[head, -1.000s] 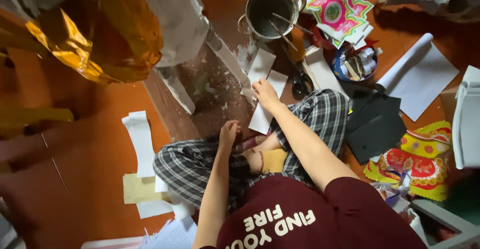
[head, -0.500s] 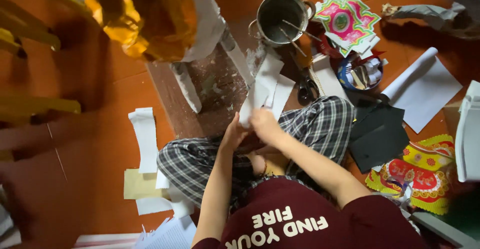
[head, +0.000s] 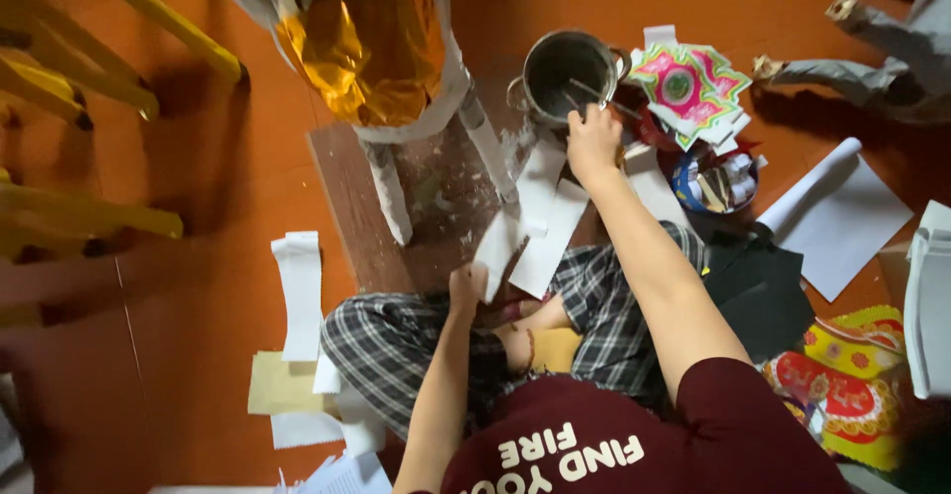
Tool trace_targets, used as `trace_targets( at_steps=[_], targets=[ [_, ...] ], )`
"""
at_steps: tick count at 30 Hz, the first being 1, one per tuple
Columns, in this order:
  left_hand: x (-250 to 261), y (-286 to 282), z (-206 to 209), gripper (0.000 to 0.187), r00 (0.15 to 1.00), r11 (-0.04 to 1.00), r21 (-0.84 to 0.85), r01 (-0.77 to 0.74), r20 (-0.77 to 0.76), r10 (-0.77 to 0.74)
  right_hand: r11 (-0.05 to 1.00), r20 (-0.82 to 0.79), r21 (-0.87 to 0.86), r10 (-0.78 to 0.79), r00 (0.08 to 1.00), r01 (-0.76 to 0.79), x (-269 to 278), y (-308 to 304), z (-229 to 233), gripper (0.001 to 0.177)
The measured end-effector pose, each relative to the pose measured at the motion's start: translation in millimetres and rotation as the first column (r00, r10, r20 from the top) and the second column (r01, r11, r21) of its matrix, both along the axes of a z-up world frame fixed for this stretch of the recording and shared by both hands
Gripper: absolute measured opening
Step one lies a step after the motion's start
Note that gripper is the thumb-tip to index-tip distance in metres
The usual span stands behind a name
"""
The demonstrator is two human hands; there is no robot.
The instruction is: Applying paper strips with adhesive to a sculpture frame to build up the surface
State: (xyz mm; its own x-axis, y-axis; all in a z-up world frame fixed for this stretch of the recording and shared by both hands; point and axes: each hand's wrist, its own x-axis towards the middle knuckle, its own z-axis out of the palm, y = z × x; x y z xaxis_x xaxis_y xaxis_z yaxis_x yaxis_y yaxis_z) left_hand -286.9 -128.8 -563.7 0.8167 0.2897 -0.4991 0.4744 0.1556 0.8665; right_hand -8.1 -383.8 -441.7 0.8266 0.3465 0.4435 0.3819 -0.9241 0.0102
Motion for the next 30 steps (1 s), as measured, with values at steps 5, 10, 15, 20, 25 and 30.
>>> trace_targets(
  at_steps=[5, 10, 15, 20, 25, 30],
  targets=[
    [5.0, -0.6, 11.3, 0.041, 0.956, 0.668, 0.735, 0.112, 0.104, -0.275, 0.963, -0.262, -0.05, -0.27, 0.927, 0.266, -0.4, -12.9, 13.6, 0.02],
    [8.9, -14.8, 22.2, 0.015, 0.941, 0.638, 0.711, 0.295, -0.103, -0.322, 0.94, -0.414, -0.089, -0.335, 0.846, 0.328, -48.4, -20.9, 32.6, 0.036],
    [8.3, -17.2, 31.1, 0.03, 0.904, 0.615, 0.687, 0.386, -0.148, -0.401, 0.947, -0.584, 0.073, -0.214, 0.783, 0.313, -74.6, -7.5, 22.4, 0.042],
    [15.0, -15.1, 85.6, 0.026, 0.973, 0.911, 0.353, 0.214, -0.16, -0.166, 0.324, -0.83, 0.544, 0.343, 0.44, 0.774, -61.6, -2.5, 17.4, 0.039],
    [13.3, -17.0, 91.7, 0.042, 0.978, 0.995, 0.039, 0.09, -0.191, -0.081, 0.139, -0.78, 0.424, 0.559, 0.282, 0.895, -54.7, 3.8, 40.8, 0.024],
    [13.1, -18.6, 91.9, 0.058, 0.958, 0.999, -0.031, 0.041, -0.283, -0.048, 0.061, -0.8, 0.387, 0.518, 0.302, 0.92, -52.3, 10.9, 26.2, 0.034]
  ],
)
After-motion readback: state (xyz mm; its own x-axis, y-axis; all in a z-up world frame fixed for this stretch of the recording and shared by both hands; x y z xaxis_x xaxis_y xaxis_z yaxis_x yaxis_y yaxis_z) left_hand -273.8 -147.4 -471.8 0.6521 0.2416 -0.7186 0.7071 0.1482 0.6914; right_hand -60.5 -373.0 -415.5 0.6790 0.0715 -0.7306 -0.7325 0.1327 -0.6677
